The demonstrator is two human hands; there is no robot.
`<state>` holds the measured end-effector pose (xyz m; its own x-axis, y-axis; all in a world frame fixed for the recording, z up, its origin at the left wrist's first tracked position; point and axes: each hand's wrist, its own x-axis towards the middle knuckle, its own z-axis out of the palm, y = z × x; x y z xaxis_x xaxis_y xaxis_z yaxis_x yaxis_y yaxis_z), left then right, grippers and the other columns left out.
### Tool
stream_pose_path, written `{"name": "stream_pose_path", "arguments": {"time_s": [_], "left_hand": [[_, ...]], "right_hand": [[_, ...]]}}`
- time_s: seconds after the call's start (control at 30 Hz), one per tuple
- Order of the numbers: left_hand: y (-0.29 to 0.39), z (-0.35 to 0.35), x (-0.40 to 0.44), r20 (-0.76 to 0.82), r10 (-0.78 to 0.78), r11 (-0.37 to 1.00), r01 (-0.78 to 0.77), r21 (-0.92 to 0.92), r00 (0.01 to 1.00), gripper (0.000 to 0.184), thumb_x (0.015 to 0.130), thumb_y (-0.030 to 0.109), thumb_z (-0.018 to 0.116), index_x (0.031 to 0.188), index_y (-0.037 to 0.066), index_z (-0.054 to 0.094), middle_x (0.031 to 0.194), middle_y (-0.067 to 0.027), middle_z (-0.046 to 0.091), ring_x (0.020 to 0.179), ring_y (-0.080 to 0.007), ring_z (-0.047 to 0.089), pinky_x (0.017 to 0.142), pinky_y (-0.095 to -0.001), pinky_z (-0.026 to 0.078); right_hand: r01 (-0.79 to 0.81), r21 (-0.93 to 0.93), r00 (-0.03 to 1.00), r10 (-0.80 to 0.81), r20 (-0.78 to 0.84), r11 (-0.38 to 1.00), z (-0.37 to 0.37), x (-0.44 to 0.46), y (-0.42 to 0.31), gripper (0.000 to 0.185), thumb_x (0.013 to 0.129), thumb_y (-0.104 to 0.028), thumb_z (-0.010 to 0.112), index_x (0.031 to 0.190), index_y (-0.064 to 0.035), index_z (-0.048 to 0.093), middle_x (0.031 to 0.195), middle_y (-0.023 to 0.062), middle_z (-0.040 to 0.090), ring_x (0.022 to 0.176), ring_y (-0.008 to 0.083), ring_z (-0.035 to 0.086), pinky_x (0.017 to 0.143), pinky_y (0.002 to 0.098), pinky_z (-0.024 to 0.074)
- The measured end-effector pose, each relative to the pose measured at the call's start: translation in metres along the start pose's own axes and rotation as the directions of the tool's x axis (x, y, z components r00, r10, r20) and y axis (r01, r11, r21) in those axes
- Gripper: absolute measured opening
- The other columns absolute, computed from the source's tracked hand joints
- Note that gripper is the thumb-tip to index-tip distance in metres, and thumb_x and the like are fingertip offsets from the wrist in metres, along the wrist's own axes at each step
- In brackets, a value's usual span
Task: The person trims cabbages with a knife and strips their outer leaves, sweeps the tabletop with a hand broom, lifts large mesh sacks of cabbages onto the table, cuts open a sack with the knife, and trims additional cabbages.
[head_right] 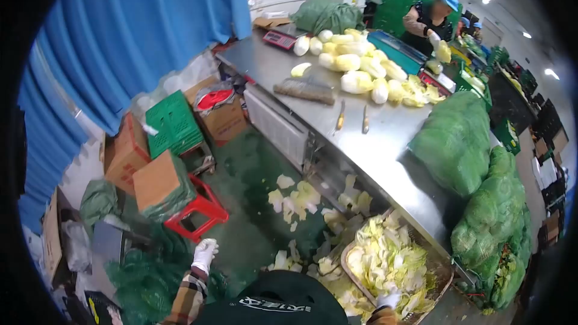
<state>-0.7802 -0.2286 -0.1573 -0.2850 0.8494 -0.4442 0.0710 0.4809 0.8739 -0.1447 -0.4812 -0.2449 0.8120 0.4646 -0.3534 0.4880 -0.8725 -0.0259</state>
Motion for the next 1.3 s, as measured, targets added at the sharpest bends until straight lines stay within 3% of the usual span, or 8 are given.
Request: {"name": "stream_pose_path", "arguments": {"time_s": [0.2,0.27,0.37,0.4,0.63,0.77,1.07,1.3], "left_hand": [[0.109,0.086,0.125,0.268,0.183,0.977,-0.206,0.061,0.946,0.017,0.092,0.017,0.062,0.101,0.002,0.064,0.082,0.0001,0.064,0.071,-0.0069,0.058,0.065,-0.0226,0.047],[0.141,0.124,0.131,0.39,0.176,0.974,-0.218,0.065,0.904,0.02,0.093,0.018,0.063,0.105,0.002,0.063,0.084,-0.001,0.065,0.074,-0.0075,0.059,0.068,-0.0225,0.049],[0.148,0.165,0.153,0.56,0.149,0.961,-0.252,0.111,0.815,0.027,0.096,0.026,0.06,0.114,0.006,0.061,0.098,-0.0037,0.067,0.083,-0.0088,0.063,0.068,-0.0209,0.046],[0.151,0.179,0.154,0.55,0.142,0.958,-0.253,0.132,0.823,0.028,0.096,0.028,0.06,0.114,0.007,0.061,0.097,-0.0029,0.067,0.08,-0.0082,0.063,0.067,-0.0207,0.046],[0.154,0.261,0.177,0.417,-0.318,0.93,0.195,0.311,0.852,0.026,0.095,0.03,0.06,0.112,0.009,0.06,0.095,-0.0022,0.065,0.077,-0.0078,0.061,0.058,-0.0226,0.046],[0.204,0.307,0.203,0.563,-0.257,0.927,0.036,0.373,0.786,0.028,0.096,0.024,0.059,0.117,0.005,0.058,0.095,-0.0027,0.064,0.077,-0.0077,0.059,0.062,-0.0208,0.045],[0.297,0.383,0.301,0.631,-0.065,0.915,-0.206,0.347,0.773,0.032,0.097,0.031,0.057,0.12,0.009,0.059,0.102,-0.0016,0.067,0.086,-0.0093,0.063,0.071,-0.023,0.046],[0.346,0.494,0.366,0.841,0.058,0.865,-0.447,0.227,0.538,0.031,0.097,0.021,0.058,0.118,-0.001,0.058,0.1,-0.0058,0.066,0.087,-0.0094,0.062,0.075,-0.0232,0.049]], "right_hand": [[0.311,0.311,0.95,-0.306,-0.066,0.898,-0.029,-0.06,-0.115,0.05,0.074,-0.03,0.071,0.113,0.0001,0.064,0.126,0.0281,0.054,0.121,0.0403,0.05,0.103,0.0415,0.0406],[0.331,0.374,0.943,-0.293,-0.156,0.866,-0.041,-0.031,-0.155,0.039,0.078,-0.024,0.07,0.109,0.0009,0.066,0.101,0.0193,0.068,0.097,0.0316,0.065,0.09,0.0378,0.0502],[0.302,0.624,0.927,-0.374,-0.017,0.721,-0.126,0.001,-0.278,0.031,0.089,-0.016,0.062,0.114,0.0013,0.065,0.105,0.0205,0.069,0.099,0.0267,0.067,0.09,0.0335,0.0509],[0.424,0.704,0.88,-0.442,-0.173,0.569,-0.13,0.02,-0.308,0.031,0.091,-0.015,0.06,0.117,0.0011,0.063,0.11,0.0189,0.068,0.104,0.0255,0.066,0.091,0.0325,0.0501],[0.57,0.702,0.793,-0.51,-0.333,0.427,-0.145,0.183,-0.478,0.04,0.088,-0.022,0.059,0.124,-0.0032,0.058,0.113,0.0234,0.063,0.107,0.0386,0.06,0.093,0.0408,0.0477],[0.415,0.763,0.88,-0.431,-0.198,0.496,-0.151,0.243,-0.533,0.048,0.088,-0.023,0.059,0.131,-0.0023,0.052,0.128,0.0198,0.056,0.12,0.0322,0.052,0.102,0.0388,0.0415],[0.326,0.628,0.944,-0.206,-0.258,0.707,-0.198,0.277,-0.601,0.063,0.079,-0.019,0.07,0.134,-0.0035,0.046,0.12,0.0185,0.054,0.109,0.0355,0.055,0.095,0.0409,0.0451],[0.185,0.429,0.982,-0.145,-0.125,0.884,-0.222,0.314,-0.638,0.07,0.077,-0.039,0.074,0.136,-0.0119,0.046,0.127,0.0147,0.052,0.105,0.0335,0.059,0.087,0.0433,0.0494]]}}
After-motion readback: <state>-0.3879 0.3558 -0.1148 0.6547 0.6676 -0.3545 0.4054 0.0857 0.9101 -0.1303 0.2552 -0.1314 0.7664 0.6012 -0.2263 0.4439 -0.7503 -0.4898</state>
